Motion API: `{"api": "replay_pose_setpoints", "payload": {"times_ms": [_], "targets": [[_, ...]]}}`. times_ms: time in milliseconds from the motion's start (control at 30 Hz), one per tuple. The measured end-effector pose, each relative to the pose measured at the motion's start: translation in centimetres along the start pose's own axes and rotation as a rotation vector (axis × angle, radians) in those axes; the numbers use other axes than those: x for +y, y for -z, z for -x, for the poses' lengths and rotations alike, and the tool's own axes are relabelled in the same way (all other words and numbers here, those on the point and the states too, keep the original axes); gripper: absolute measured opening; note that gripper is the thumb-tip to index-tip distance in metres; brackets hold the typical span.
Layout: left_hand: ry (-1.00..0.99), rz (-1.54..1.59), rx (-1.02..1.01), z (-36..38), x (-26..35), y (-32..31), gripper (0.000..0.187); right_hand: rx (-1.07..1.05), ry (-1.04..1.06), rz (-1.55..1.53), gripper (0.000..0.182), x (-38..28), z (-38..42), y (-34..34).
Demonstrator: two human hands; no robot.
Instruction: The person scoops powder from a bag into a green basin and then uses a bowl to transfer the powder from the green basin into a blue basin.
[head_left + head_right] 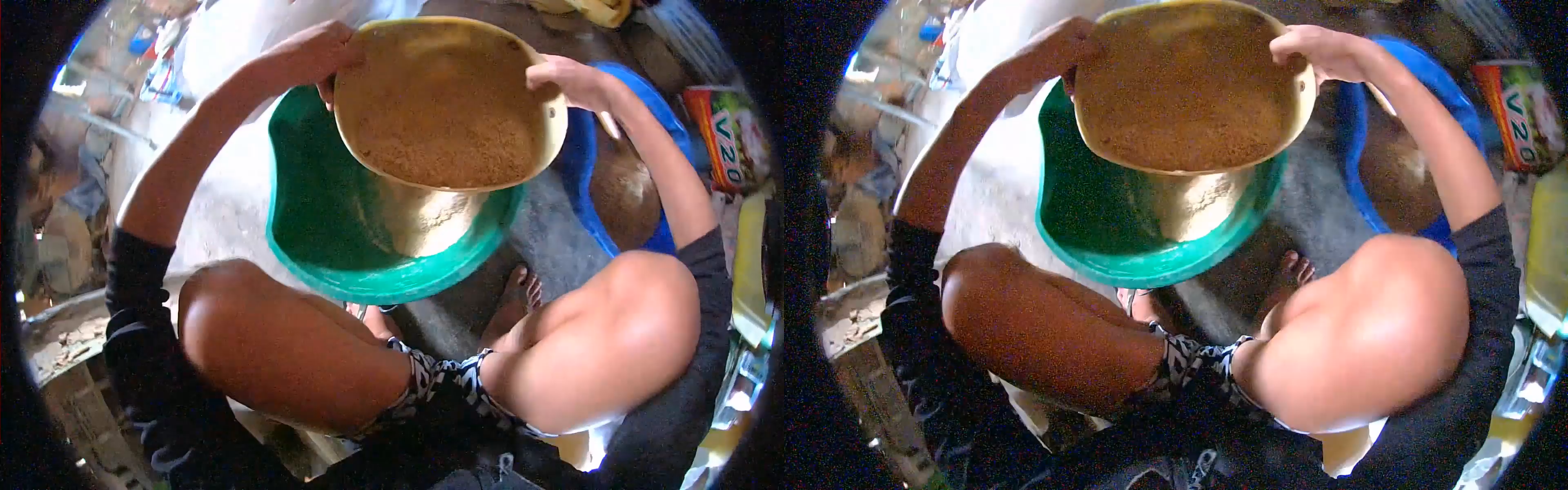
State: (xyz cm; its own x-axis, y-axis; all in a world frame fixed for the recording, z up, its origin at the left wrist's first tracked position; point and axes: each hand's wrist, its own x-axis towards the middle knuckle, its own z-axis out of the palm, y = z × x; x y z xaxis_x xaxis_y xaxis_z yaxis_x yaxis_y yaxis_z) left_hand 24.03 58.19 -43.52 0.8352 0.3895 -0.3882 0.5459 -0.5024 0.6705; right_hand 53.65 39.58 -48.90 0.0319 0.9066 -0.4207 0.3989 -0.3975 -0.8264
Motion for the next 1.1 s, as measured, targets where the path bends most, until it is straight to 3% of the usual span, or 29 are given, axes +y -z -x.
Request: {"api": "replay_pose_setpoints", "payload": {"times_ms": [33,67,133,200,267,333,367,467,500,567,767,867,967,1033,1100], "targets": [[-0.019,0.014,-0.001,-0.9,2.5,0.6,0.029,-0.001,-0.023,-0.117,0.038,-0.4,2.8,1.4],[-0.09,-0.07,-0.048,-1.5,6.4,1.1,0.031,-0.177,-0.09,0.027,0.038,-2.4,6.4,3.4],[-0.344,-0.281,0.033,-4.4,9.6,1.2,0.024,0.037,-0.119,0.077,0.032,-0.6,11.0,5.7],[-0.221,-0.269,0.093,-6.8,15.8,-1.3,0.026,0.187,-0.142,0.072,0.035,0.9,15.2,7.8],[-0.516,-0.263,0.047,-7.8,20.5,-3.3,0.029,0.508,-0.164,0.15,0.036,2.1,20.0,9.1],[-0.839,-0.563,0.405,-11.7,23.1,-6.8,0.033,0.719,-0.108,0.329,0.046,7.1,22.9,11.2],[-0.873,-0.615,0.417,-15.1,23.8,-8.3,0.042,0.806,-0.092,0.331,0.05,6.7,24.0,10.0],[-0.792,-0.577,0.461,-16.6,26.7,-13.2,0.043,1.045,-0.082,0.537,0.057,5.9,26.7,7.8],[-0.801,-0.503,0.435,-17.9,27.4,-14.6,0.056,1.095,-0.115,0.547,0.062,6.7,26.8,8.2],[-0.808,-0.489,0.51,-20.7,28.4,-17.1,0.052,1.199,-0.022,1.012,0.067,13.1,27.0,11.8],[-0.827,-0.413,0.622,-23.0,26.8,-21.2,0.072,1.289,-0.162,1.084,0.076,15.8,25.6,11.0],[-0.833,-0.413,0.624,-23.0,26.4,-21.3,0.079,1.357,0.006,1.217,0.076,16.7,25.2,11.5],[-0.809,-0.458,0.631,-22.6,27.4,-20.8,0.081,1.341,0.003,1.186,0.088,16.2,25.9,12.3],[-0.871,-0.459,0.728,-22.2,27.7,-20.3,0.079,1.369,0.168,1.339,0.091,15.7,26.4,13.4],[-0.928,-0.438,0.803,-20.4,28.1,-19.0,0.078,1.393,0.049,1.294,0.089,13.9,26.7,13.3]]}}
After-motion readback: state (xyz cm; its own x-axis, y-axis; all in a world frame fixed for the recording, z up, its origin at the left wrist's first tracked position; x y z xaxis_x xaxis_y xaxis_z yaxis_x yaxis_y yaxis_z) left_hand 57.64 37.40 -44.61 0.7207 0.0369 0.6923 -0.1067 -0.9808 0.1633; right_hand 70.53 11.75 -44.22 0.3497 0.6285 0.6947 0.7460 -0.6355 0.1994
